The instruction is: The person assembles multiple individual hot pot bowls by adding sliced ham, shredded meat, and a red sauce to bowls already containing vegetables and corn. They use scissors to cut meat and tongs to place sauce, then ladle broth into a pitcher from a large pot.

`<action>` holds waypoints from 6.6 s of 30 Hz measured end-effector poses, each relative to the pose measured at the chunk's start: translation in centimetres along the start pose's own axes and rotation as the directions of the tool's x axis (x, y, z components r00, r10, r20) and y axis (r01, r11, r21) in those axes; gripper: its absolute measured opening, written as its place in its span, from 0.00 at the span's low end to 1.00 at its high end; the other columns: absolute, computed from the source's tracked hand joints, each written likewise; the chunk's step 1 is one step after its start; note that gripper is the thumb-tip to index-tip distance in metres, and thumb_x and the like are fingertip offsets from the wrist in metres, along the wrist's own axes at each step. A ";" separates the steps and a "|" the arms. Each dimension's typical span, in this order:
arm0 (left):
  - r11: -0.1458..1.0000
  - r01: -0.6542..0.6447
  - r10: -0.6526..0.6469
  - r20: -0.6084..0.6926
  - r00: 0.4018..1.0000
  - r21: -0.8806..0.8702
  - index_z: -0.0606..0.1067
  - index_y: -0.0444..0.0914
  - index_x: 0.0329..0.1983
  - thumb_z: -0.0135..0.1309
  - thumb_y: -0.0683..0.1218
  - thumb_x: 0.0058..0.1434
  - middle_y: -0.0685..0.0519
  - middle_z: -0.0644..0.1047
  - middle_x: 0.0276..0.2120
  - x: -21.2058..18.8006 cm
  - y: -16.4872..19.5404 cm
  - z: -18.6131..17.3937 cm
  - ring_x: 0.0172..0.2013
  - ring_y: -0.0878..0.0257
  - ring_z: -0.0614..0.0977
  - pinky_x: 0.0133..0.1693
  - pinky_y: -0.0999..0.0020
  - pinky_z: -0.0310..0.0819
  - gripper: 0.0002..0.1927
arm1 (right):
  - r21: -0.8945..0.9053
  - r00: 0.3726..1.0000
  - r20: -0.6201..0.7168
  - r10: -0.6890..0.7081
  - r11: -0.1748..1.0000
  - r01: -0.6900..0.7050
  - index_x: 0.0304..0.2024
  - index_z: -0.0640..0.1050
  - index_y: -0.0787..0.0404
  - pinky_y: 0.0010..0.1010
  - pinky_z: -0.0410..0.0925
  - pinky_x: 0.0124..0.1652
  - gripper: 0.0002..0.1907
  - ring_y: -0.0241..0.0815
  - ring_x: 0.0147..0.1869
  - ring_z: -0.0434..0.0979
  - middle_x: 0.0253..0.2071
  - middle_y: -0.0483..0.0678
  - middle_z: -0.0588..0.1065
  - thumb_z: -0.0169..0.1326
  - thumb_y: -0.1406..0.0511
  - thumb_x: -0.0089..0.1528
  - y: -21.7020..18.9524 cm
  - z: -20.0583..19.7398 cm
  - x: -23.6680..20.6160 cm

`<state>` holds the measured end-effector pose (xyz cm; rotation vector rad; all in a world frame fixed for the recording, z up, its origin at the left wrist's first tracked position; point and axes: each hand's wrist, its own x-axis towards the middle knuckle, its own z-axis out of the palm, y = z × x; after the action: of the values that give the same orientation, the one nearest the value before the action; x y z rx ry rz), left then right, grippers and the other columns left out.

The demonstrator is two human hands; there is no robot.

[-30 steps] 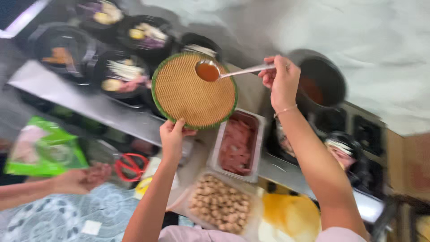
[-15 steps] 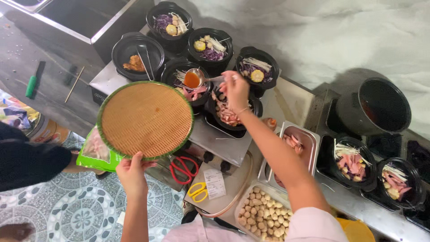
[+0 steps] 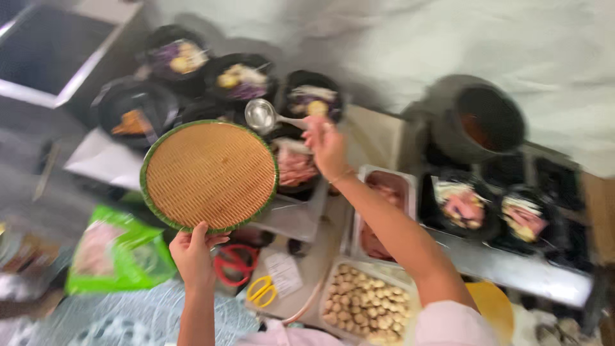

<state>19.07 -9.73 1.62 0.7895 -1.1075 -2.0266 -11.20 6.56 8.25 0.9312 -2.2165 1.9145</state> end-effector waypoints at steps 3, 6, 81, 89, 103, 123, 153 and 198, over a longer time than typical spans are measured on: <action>0.999 0.038 -0.034 0.150 0.988 -0.029 0.76 0.28 0.44 0.48 0.38 0.69 0.45 0.81 0.38 -1.4 -2.1 6.9 0.31 0.57 0.84 0.32 0.62 0.82 0.08 | 0.241 0.948 -0.246 0.201 0.960 -0.141 0.46 0.78 0.67 0.25 0.68 0.25 0.16 0.33 0.24 0.74 0.27 0.51 0.78 0.46 0.60 0.74 -0.1 -11.9 0.6; 0.991 0.120 -0.097 0.281 0.955 -0.067 0.76 0.29 0.44 0.48 0.38 0.68 0.45 0.81 0.38 -3.6 -5.3 14.7 0.30 0.56 0.84 0.31 0.62 0.83 0.08 | 0.362 0.875 -0.406 0.263 0.926 -0.111 0.45 0.77 0.69 0.26 0.66 0.24 0.14 0.35 0.22 0.73 0.27 0.54 0.78 0.48 0.62 0.73 -0.1 -26.0 -0.3; 0.987 0.153 -0.133 0.274 0.953 -0.052 0.75 0.27 0.41 0.47 0.39 0.68 0.42 0.81 0.33 -4.6 -9.0 22.3 0.26 0.54 0.84 0.30 0.60 0.84 0.09 | 0.344 0.931 -0.118 0.345 0.894 -0.287 0.42 0.77 0.68 0.23 0.59 0.23 0.16 0.33 0.23 0.70 0.27 0.53 0.77 0.46 0.61 0.73 -5.8 -27.9 1.4; 0.992 -0.052 0.062 -0.085 0.994 0.115 0.74 0.25 0.39 0.50 0.38 0.67 0.44 0.79 0.33 1.0 1.6 1.1 0.24 0.53 0.83 0.28 0.59 0.83 0.08 | 0.504 0.928 0.092 0.360 0.788 -0.355 0.42 0.77 0.66 0.22 0.63 0.24 0.17 0.31 0.23 0.72 0.26 0.50 0.77 0.46 0.59 0.73 0.0 -4.9 3.1; 0.995 -0.083 0.097 -0.290 0.952 0.057 0.73 0.25 0.41 0.49 0.38 0.68 0.42 0.80 0.35 2.7 5.1 -11.7 0.26 0.53 0.84 0.28 0.62 0.83 0.08 | -0.242 0.669 0.539 -0.512 0.667 0.705 0.47 0.78 0.57 0.40 0.73 0.40 0.06 0.49 0.42 0.77 0.36 0.50 0.74 0.52 0.68 0.68 0.6 12.5 1.6; 0.960 0.279 -0.269 0.387 0.882 0.032 0.75 0.26 0.41 0.48 0.39 0.67 0.44 0.82 0.34 -7.5 -14.5 29.2 0.27 0.54 0.85 0.29 0.61 0.82 0.09 | 0.174 0.779 -0.617 0.114 0.985 -0.006 0.45 0.77 0.65 0.25 0.65 0.25 0.15 0.34 0.25 0.74 0.27 0.51 0.77 0.46 0.60 0.73 0.3 -42.3 -3.2; 0.960 0.247 -0.275 0.289 0.917 0.132 0.76 0.25 0.44 0.50 0.37 0.66 0.46 0.81 0.39 -13.1 -18.7 34.9 0.31 0.60 0.83 0.32 0.65 0.84 0.09 | -0.304 0.775 -0.631 -0.032 0.929 -0.210 0.40 0.78 0.68 0.25 0.68 0.25 0.16 0.32 0.23 0.76 0.22 0.48 0.76 0.46 0.62 0.73 16.2 -53.4 -2.1; 0.975 0.184 -0.201 -0.136 0.970 -0.126 0.74 0.25 0.43 0.48 0.37 0.66 0.38 0.82 0.35 0.7 1.1 -18.3 0.28 0.49 0.85 0.28 0.60 0.82 0.08 | -0.262 0.729 0.486 -0.482 0.715 0.648 0.52 0.79 0.57 0.41 0.72 0.43 0.10 0.51 0.44 0.77 0.40 0.51 0.76 0.51 0.67 0.69 1.1 13.3 -0.7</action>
<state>32.94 -19.10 -5.80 1.0051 -0.8532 -2.1298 -6.80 -5.39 4.03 1.7635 -2.0031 0.9798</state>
